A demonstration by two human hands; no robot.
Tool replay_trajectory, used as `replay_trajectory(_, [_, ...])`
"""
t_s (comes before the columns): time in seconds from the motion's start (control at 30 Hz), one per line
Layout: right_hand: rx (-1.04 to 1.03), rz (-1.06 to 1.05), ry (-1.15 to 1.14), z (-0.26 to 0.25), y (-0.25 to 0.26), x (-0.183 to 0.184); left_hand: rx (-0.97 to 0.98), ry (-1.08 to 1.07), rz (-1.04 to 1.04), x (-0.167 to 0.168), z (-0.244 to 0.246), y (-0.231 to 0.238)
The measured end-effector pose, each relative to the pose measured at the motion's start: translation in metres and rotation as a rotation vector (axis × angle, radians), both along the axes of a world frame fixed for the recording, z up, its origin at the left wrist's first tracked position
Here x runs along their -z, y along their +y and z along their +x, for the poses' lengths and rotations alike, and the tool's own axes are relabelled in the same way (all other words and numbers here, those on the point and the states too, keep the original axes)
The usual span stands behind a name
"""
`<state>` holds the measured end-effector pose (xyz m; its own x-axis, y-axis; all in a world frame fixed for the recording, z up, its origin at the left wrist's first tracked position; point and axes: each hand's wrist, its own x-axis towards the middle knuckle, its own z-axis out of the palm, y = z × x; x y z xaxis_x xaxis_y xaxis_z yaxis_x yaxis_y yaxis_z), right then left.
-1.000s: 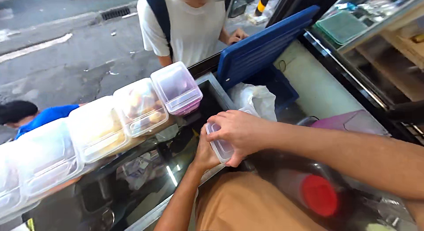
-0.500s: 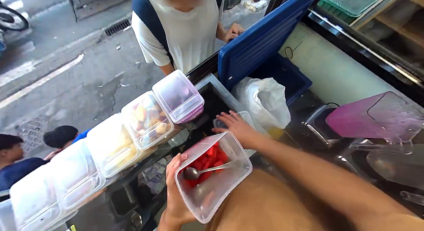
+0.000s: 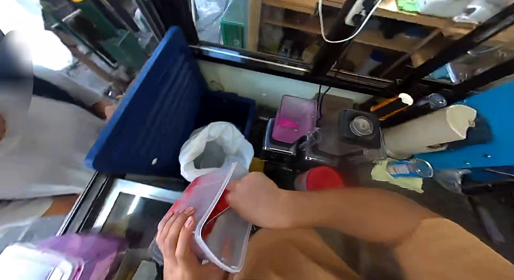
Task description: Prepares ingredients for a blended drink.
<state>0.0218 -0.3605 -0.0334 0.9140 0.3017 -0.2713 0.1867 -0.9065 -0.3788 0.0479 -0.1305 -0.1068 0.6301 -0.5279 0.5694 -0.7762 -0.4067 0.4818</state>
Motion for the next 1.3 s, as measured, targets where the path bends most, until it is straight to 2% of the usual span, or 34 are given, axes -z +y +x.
replay_trajectory(0.1, [0.094,0.309,-0.133,-0.015,-0.092,-0.005,0.072,0.146,0.056,-0.021,0.018,-0.064])
replay_trajectory(0.23, [0.474,1.152,0.021,-0.019,-0.2,-0.006,0.201,0.29,0.136,-0.042,0.047,-0.15])
replay_trajectory(0.27, [0.524,1.274,0.028,-0.017,-0.219,0.0,0.226,0.313,0.183,-0.048,0.053,-0.17])
replay_trajectory(0.3, [0.553,1.31,-0.009,-0.016,-0.235,0.005,0.235,0.332,0.238,-0.055,0.058,-0.191])
replay_trajectory(0.37, [0.569,1.267,-0.147,-0.014,-0.257,0.005,0.229,0.361,0.373,-0.068,0.067,-0.227])
replay_trajectory(0.47, [0.508,1.094,-0.258,-0.014,-0.281,0.003,0.209,0.392,0.535,-0.081,0.075,-0.27])
replay_trajectory(0.57, [0.421,1.001,-0.247,-0.012,-0.293,0.007,0.186,0.404,0.626,-0.09,0.079,-0.296])
replay_trajectory(0.67, [0.439,1.019,-0.319,-0.007,-0.293,0.01,0.165,0.411,0.692,-0.095,0.08,-0.312])
replay_trajectory(0.83, [0.403,0.903,-0.425,-0.005,-0.289,0.035,0.155,0.424,0.737,-0.099,0.085,-0.324])
replay_trajectory(0.93, [0.543,0.981,-0.384,-0.006,-0.308,0.037,0.14,0.425,0.762,-0.1,0.085,-0.324])
replay_trajectory(1.03, [0.632,1.112,-0.32,-0.008,-0.312,0.025,0.125,0.437,0.766,-0.1,0.088,-0.325])
replay_trajectory(1.1, [0.546,1.1,-0.227,-0.008,-0.301,0.026,0.128,0.448,0.768,-0.101,0.088,-0.327])
replay_trajectory(1.17, [0.46,1.003,-0.24,-0.007,-0.295,0.038,0.13,0.447,0.772,-0.103,0.087,-0.33])
replay_trajectory(1.3, [0.468,0.956,-0.314,-0.008,-0.302,0.053,0.113,0.451,0.795,-0.106,0.085,-0.33])
